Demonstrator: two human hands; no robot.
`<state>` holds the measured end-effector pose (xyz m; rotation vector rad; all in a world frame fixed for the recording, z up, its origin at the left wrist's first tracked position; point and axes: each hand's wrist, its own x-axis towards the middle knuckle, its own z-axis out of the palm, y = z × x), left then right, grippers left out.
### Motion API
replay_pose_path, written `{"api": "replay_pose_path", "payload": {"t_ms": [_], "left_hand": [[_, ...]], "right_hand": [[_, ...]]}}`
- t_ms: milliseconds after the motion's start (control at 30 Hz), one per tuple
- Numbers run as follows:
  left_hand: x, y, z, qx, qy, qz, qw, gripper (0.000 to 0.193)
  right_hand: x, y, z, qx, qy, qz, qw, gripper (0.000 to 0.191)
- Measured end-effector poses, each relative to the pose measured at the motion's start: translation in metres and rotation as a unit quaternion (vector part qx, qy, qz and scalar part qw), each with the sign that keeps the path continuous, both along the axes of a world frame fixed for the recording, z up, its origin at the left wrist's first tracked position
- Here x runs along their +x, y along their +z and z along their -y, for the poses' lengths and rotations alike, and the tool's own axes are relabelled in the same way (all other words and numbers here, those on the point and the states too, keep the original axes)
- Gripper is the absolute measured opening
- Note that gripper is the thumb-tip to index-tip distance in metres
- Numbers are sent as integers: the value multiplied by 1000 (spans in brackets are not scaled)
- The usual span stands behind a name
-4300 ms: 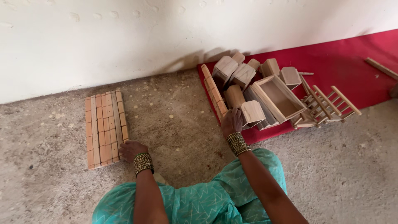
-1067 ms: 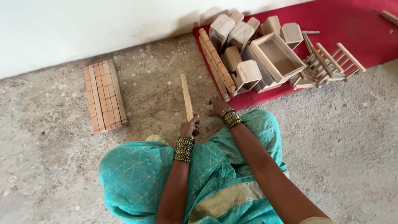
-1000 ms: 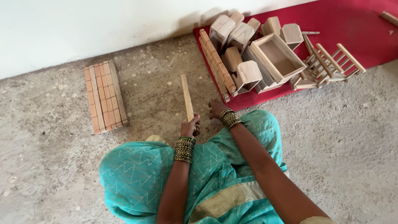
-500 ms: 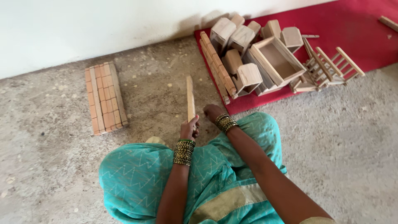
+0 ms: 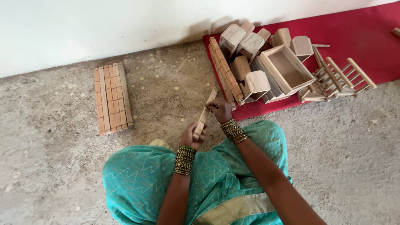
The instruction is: The person sits on the floor and sorts small wooden toy furniture parts, picking up sticks, blocks, and box-shaped pieces one at a time and placing them into separate piles on a red mat and the floor. They handle long slats, small stools, and open boxes, grouping similar pieces together.
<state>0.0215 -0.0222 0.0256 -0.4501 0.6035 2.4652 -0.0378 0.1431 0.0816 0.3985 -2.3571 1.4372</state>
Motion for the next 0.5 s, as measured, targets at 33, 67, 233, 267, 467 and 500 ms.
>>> {"api": "replay_pose_path", "payload": {"t_ms": [33,67,233,267,467,500], "left_hand": [[0,-3,1,-13,31,18,999,40],[-1,-5,3,-25,62,33,997,40],[-7,-21,7,-38,161,65,984,36],[-9,-21,7,-38,172,71,982,33],[-6,-1,8,-45,153,52,986,36],[-4,8,8,-49,109,62,991,36]], "right_hand": [[2,-2,1,12,16,0,1000,9],[4,-2,5,48,19,-11,999,8],[35,1,34,176,114,-108,972,9],[40,0,38,184,108,-125,969,11],[10,-11,26,248,18,-93,964,17],[-1,-11,20,249,-15,-71,966,15]]}}
